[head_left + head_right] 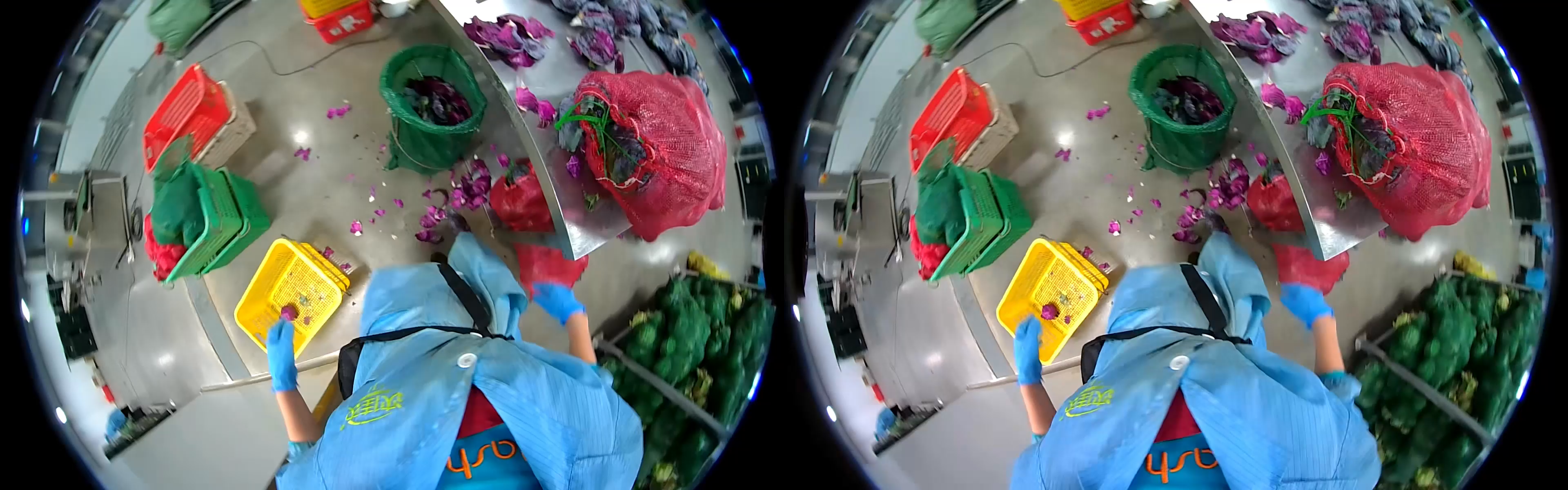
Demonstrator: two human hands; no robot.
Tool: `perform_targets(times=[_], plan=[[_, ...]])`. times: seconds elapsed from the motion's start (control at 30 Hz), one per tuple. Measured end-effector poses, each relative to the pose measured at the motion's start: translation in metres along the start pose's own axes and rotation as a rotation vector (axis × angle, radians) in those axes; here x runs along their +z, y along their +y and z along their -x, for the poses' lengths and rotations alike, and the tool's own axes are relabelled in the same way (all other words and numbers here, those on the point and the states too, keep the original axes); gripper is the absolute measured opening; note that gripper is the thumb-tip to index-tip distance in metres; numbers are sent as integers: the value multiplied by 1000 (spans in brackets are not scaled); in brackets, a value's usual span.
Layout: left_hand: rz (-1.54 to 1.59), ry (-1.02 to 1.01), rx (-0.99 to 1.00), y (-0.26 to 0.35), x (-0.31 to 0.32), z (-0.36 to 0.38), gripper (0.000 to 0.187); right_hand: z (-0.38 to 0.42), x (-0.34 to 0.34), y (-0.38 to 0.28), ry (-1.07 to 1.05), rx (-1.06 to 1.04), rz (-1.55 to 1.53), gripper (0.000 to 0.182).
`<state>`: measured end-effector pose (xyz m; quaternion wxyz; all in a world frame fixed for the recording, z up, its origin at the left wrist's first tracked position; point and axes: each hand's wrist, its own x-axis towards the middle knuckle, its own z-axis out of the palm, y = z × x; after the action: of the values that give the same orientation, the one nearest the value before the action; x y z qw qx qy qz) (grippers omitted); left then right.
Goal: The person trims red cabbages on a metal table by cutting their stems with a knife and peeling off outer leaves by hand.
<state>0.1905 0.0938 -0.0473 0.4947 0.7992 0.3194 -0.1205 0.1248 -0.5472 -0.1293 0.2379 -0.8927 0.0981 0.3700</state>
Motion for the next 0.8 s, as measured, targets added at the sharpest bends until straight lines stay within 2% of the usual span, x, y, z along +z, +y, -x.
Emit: perform_targets(times=[0.03, 0.1, 0.13, 0.17, 0.2, 0.23, 0.33, 0.37, 0.4, 0.43, 0.47, 0.5, 0.57, 0.63, 0.67, 0.77, 0.8], plan=[[44, 24, -107, -4, -4, -8, 35, -36, -28, -26, 146, -88, 67, 41], [95, 39, -295, -36, -7, -12, 41, -78, -84, -77, 263, -125, 144, 42], [106, 31, -315, -23, 1, -43, 40, -118, -117, -105, 388, -190, 137, 42], [124, 17, -409, -26, 4, -54, 42, -130, -136, -131, 427, -188, 137, 42], [129, -25, -434, -18, 9, -68, 42, -138, -147, -151, 432, -194, 74, 41], [148, -60, -414, 9, 13, -112, 42, -165, -172, -184, 479, -219, 5, 41], [25, -161, -135, 80, -2, -219, 35, -198, -205, -257, 423, -273, -158, 44], [-24, -185, -28, 97, -7, -256, 35, -206, -199, -274, 499, -310, -149, 41], [-256, -200, 132, 103, -22, -302, 39, -215, -199, -288, 466, -275, -133, 42], [-252, -122, 236, 163, -27, -319, 37, -225, -203, -309, 430, -250, -130, 42], [-294, -136, 291, 175, -41, -356, 37, -226, -217, -336, 343, -211, -4, 44], [-301, -135, 319, 209, -45, -378, 38, -235, -212, -343, 320, -209, -119, 44], [-337, -175, 373, 301, -51, -410, 39, -236, -221, -371, 367, -220, -238, 45], [-241, -207, 427, 349, -35, -458, 41, -239, -236, -372, 414, -146, -217, 43], [-273, -224, 404, 376, -48, -473, 40, -248, -231, -387, 424, -139, -235, 43], [-244, -366, 499, 434, -8, -499, 37, -266, -253, -412, 352, 8, -428, 38], [-368, -365, 548, 456, 8, -503, 35, -277, -257, -420, 345, -7, -562, 37]])
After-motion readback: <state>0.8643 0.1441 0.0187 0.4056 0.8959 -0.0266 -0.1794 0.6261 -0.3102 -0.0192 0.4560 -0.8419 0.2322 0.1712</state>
